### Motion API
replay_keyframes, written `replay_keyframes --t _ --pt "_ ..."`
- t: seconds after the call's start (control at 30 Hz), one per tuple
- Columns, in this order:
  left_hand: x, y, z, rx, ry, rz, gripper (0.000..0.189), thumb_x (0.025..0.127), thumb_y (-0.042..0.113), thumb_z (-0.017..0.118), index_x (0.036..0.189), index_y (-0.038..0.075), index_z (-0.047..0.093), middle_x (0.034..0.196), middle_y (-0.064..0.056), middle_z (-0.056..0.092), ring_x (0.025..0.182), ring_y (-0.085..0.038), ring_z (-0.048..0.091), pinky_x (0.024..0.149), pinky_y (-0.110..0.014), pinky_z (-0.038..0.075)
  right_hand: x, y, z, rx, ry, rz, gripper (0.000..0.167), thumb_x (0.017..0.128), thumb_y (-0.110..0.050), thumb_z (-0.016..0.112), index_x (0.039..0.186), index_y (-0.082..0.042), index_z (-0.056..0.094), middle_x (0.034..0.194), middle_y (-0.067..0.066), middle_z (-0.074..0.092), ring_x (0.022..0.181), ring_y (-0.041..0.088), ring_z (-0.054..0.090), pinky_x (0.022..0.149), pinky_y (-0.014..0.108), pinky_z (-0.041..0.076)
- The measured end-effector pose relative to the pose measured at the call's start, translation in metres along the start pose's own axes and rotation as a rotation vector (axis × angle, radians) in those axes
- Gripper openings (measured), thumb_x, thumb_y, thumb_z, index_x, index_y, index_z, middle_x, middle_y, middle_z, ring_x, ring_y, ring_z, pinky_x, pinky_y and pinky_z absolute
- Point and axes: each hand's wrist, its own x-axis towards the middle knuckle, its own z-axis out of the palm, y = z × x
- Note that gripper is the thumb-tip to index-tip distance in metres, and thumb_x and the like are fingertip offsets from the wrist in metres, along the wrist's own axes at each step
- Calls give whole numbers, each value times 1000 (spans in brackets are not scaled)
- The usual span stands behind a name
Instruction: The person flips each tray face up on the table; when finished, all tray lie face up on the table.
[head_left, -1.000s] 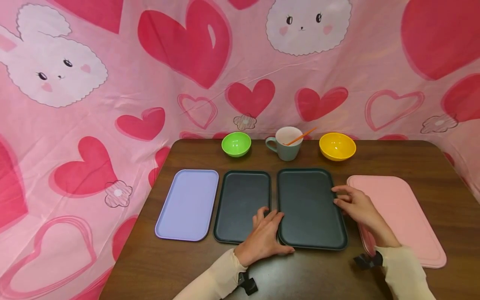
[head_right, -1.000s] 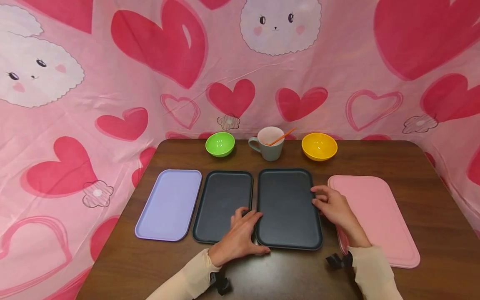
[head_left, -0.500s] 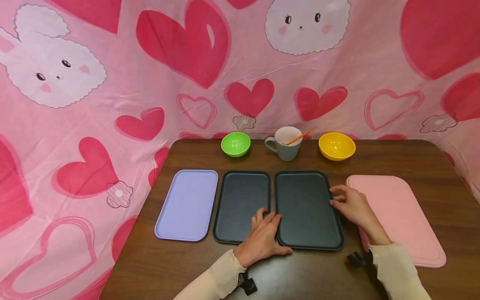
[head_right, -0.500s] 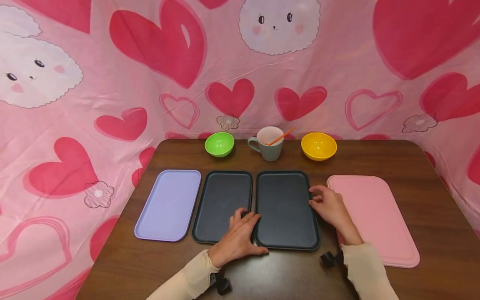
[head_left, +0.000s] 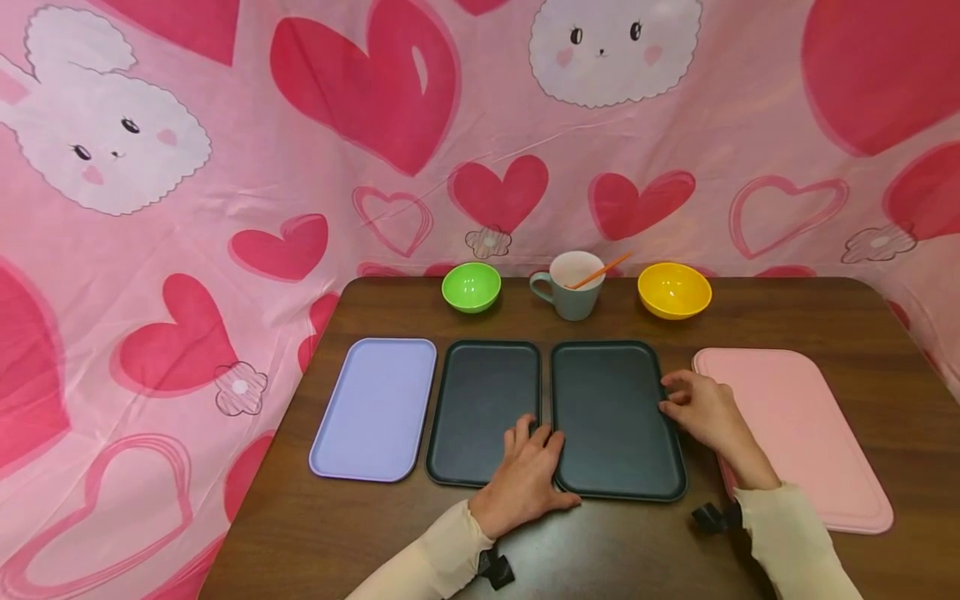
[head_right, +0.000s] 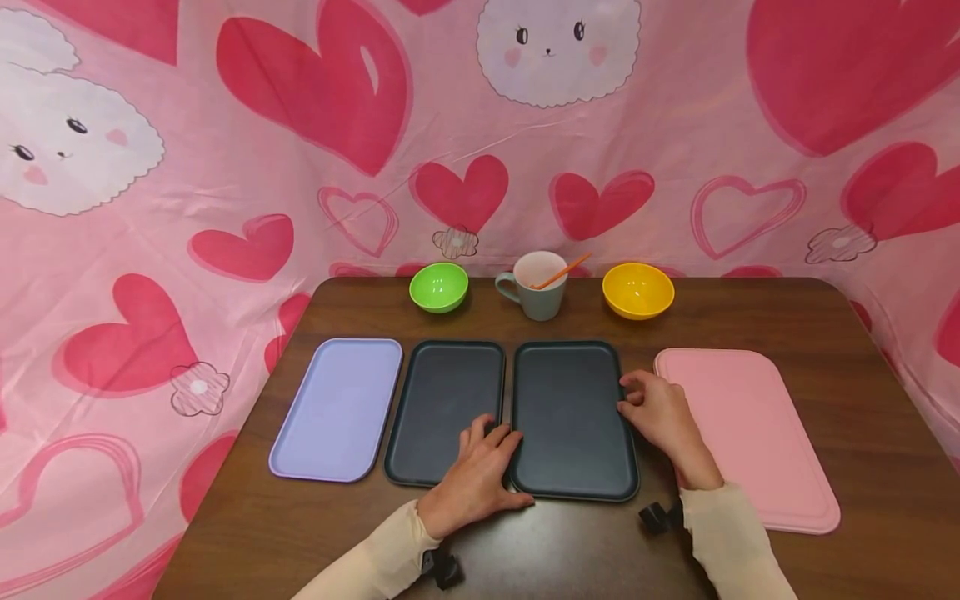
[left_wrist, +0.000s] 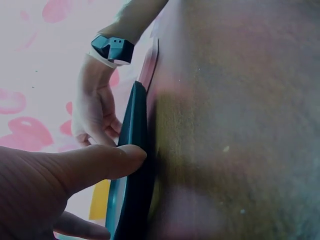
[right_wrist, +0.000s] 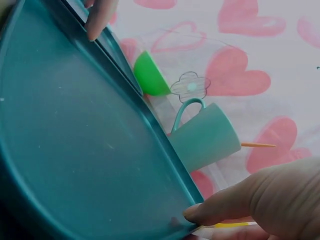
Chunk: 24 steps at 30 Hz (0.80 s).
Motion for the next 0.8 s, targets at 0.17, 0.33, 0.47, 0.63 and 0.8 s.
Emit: replay_keyframes --t 0.17,0.33,0.47,0.63,0.8 --pt "-1 3 -1 56 34 12 73 66 61 86 116 13 64 107 -4 66 123 -32 45 96 -46 37 0 0 2 -34 20 -24 33 81 -8 76 109 7 66 87 21 75 76 30 71 65 35 50" --pt "-3 3 -2 81 52 17 74 66 61 86 118 13 64 108 -5 67 124 -32 45 96 -46 38 -1 -2 4 -57 22 -41 32 82 -8 75 109 7 66 87 22 75 78 32 72 67 42 54" --pt "-3 3 -3 87 53 17 75 67 61 85 120 13 64 110 -5 67 125 -32 45 96 -46 38 -3 -4 3 -84 18 -47 32 83 -9 75 109 6 65 85 21 74 76 31 70 67 45 54" --pt "-3 3 -5 97 50 18 73 68 61 84 120 13 64 111 -5 67 125 -33 46 97 -47 38 -4 -6 2 -103 5 -43 31 85 -11 74 109 6 65 85 19 74 73 28 67 65 41 53" --pt "-2 3 -10 93 61 11 70 71 61 82 118 13 65 113 -5 67 122 -31 47 97 -47 39 -5 -4 0 -106 -7 -36 29 87 -14 72 109 4 65 88 18 75 74 26 67 66 37 51"
